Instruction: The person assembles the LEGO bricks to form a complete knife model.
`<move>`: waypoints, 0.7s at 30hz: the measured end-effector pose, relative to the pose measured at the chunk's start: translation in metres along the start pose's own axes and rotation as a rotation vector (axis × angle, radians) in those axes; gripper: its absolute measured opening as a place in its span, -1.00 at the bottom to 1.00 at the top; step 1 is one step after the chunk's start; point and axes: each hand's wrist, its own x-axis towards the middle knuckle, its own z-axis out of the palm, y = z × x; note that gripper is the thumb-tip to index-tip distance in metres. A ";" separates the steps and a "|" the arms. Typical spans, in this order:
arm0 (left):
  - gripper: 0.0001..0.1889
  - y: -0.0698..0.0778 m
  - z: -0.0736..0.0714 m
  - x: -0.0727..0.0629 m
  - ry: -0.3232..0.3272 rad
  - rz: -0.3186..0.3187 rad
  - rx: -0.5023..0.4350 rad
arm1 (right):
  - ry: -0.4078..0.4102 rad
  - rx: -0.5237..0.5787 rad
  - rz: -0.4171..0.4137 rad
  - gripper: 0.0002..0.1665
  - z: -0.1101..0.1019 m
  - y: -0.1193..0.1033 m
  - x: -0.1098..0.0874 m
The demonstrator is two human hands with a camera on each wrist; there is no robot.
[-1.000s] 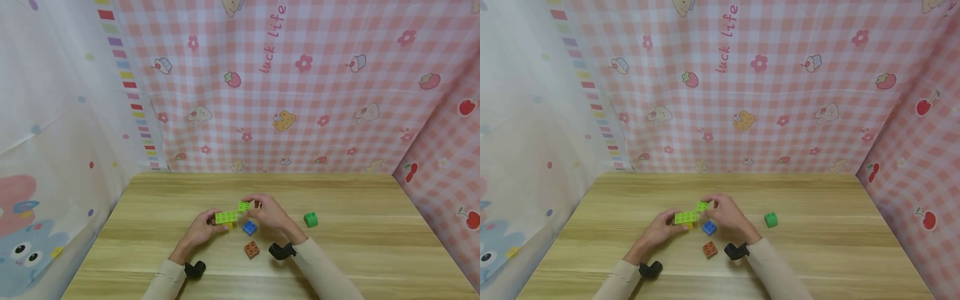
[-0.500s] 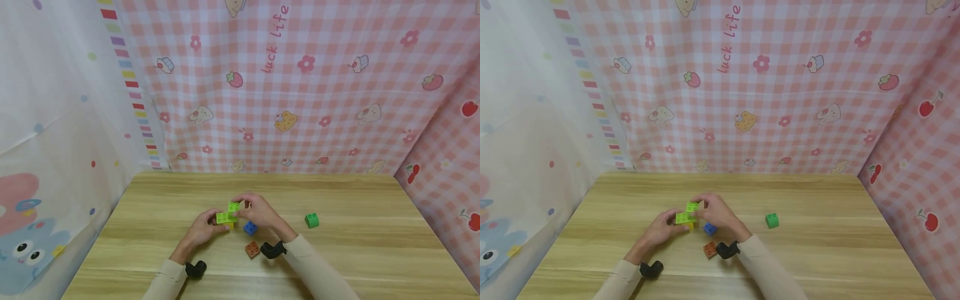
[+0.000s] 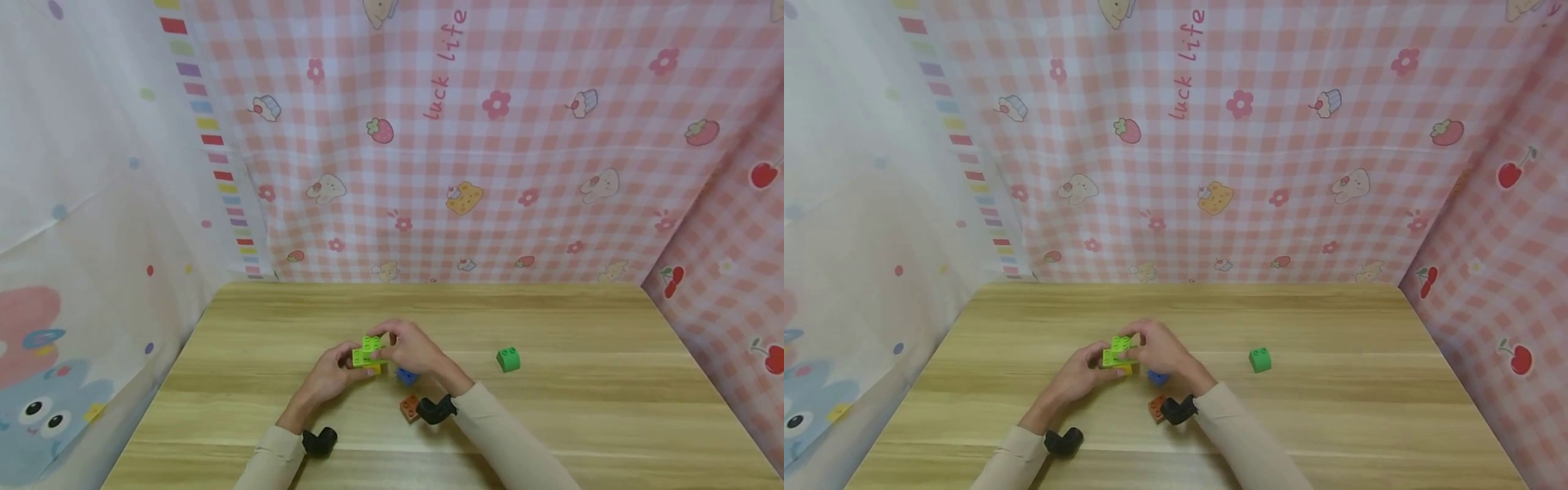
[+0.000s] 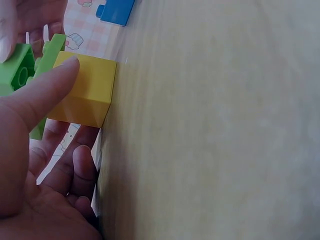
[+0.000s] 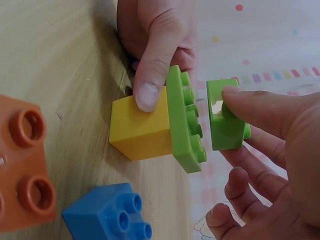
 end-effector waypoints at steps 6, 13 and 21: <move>-0.67 -0.001 0.000 0.000 0.003 0.005 -0.007 | -0.018 -0.029 -0.001 -0.62 0.004 -0.001 0.001; -0.68 0.000 0.000 -0.002 -0.003 0.002 -0.017 | -0.031 -0.040 -0.003 -0.62 0.006 -0.002 0.002; -0.68 -0.003 0.001 0.000 0.008 0.001 -0.007 | -0.036 -0.044 -0.006 -0.61 0.006 -0.002 0.002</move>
